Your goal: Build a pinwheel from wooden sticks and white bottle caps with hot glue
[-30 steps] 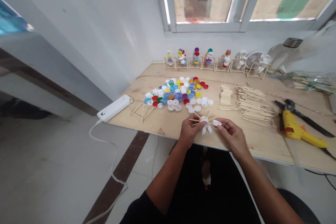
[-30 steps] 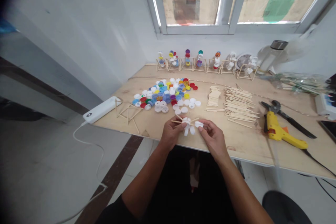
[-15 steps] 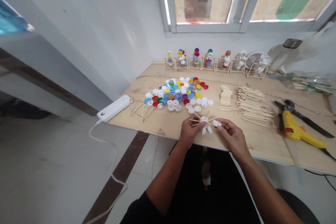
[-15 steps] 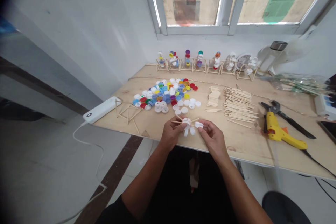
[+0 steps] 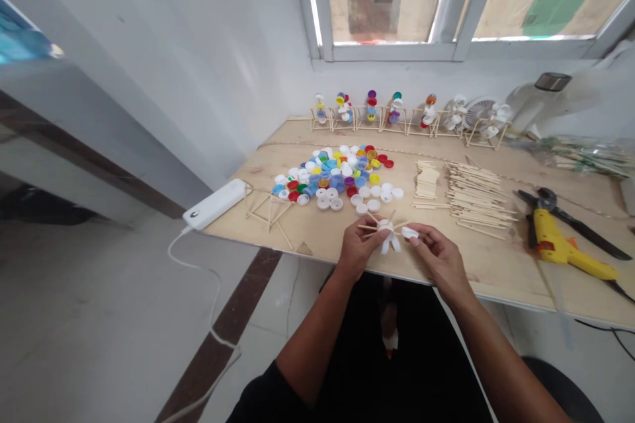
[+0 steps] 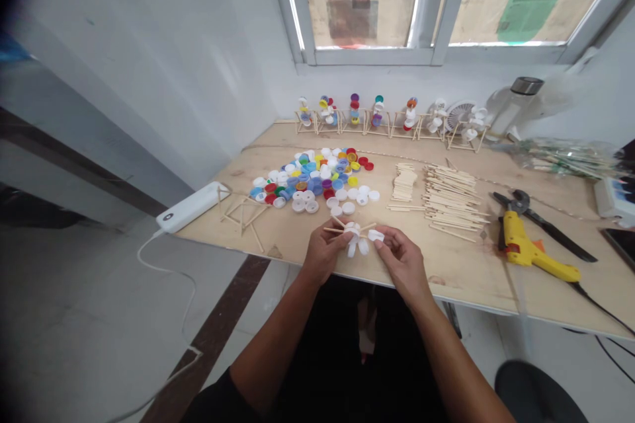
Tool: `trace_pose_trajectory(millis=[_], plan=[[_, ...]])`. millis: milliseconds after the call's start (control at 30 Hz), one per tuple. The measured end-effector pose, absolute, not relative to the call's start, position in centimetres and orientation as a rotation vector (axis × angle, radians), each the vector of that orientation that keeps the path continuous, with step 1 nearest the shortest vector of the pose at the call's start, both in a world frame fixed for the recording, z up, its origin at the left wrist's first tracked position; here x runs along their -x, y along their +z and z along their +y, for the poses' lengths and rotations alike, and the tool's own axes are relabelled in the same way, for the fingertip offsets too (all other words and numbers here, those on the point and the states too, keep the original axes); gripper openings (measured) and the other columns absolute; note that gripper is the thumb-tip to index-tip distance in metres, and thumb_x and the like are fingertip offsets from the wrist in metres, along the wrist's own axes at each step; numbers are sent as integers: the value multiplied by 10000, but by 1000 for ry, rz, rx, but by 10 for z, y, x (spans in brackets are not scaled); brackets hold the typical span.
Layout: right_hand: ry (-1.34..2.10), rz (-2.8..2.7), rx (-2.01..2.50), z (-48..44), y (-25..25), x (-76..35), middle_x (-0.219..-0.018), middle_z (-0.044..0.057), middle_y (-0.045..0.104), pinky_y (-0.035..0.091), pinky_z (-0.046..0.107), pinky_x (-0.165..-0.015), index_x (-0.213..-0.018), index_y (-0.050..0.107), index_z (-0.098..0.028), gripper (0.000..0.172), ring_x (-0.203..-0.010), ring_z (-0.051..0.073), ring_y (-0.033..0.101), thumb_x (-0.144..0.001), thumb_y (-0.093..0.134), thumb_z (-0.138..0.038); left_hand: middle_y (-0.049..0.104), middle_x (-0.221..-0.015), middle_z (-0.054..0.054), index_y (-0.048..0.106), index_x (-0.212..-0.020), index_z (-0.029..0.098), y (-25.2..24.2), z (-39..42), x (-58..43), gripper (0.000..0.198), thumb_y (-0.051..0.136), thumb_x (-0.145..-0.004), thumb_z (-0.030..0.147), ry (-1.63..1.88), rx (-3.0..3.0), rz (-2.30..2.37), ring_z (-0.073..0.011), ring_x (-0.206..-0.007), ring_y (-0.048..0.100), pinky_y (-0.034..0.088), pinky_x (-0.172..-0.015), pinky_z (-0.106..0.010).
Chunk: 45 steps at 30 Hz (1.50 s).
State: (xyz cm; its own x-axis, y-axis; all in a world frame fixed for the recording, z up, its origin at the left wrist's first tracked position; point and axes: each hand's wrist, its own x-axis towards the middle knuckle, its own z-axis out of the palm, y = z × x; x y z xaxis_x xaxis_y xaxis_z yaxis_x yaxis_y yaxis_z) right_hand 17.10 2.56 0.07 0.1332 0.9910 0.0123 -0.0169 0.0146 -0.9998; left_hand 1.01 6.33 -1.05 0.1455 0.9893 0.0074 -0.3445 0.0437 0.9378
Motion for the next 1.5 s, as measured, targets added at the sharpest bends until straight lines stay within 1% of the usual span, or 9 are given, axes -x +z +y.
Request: trace_pose_trajectory(millis=[267, 433, 767, 1100, 1500], plan=[[1115, -1106, 1243, 25, -1, -172, -973, 45, 714, 466, 336, -879, -1012, 653, -221, 324, -929, 192, 639, -748, 688, -406, 668, -754, 5, 662, -860, 165, -10, 63, -10, 329, 787, -624, 357, 1239, -985, 850, -128, -672, 609, 462, -648, -231], [1112, -1104, 1236, 26, -2, -172, -976, 43, 713, 458, 334, -895, -1005, 656, -221, 322, -934, 190, 638, -744, 694, -406, 659, -749, 7, 658, -865, 162, -10, 63, -10, 304, 780, -646, 334, 1243, -990, 832, -120, -674, 601, 463, -652, -223], [1122, -1096, 1233, 26, -4, -173, -982, 44, 712, 460, 320, -884, -1014, 649, -217, 319, -930, 180, 635, -750, 691, -391, 661, -747, 6, 657, -873, 158, -12, 64, -10, 338, 780, -633, 363, 1240, -1003, 846, -124, -671, 606, 468, -650, -225], [1116, -1103, 1247, 26, -2, -172, -970, 50, 712, 464, 320, -863, -1011, 649, -208, 331, -916, 185, 634, -747, 689, -405, 658, -759, 11, 657, -887, 163, -12, 64, -9, 312, 772, -656, 338, 1238, -1002, 831, -114, -683, 601, 465, -659, -216], [1135, -1081, 1246, 26, 0, -171, -952, 36, 717, 466, 307, -862, -1003, 653, -219, 326, -907, 178, 642, -741, 693, -409, 655, -749, 11, 657, -871, 161, -10, 63, -10, 321, 779, -639, 346, 1237, -992, 841, -119, -681, 602, 464, -657, -221]])
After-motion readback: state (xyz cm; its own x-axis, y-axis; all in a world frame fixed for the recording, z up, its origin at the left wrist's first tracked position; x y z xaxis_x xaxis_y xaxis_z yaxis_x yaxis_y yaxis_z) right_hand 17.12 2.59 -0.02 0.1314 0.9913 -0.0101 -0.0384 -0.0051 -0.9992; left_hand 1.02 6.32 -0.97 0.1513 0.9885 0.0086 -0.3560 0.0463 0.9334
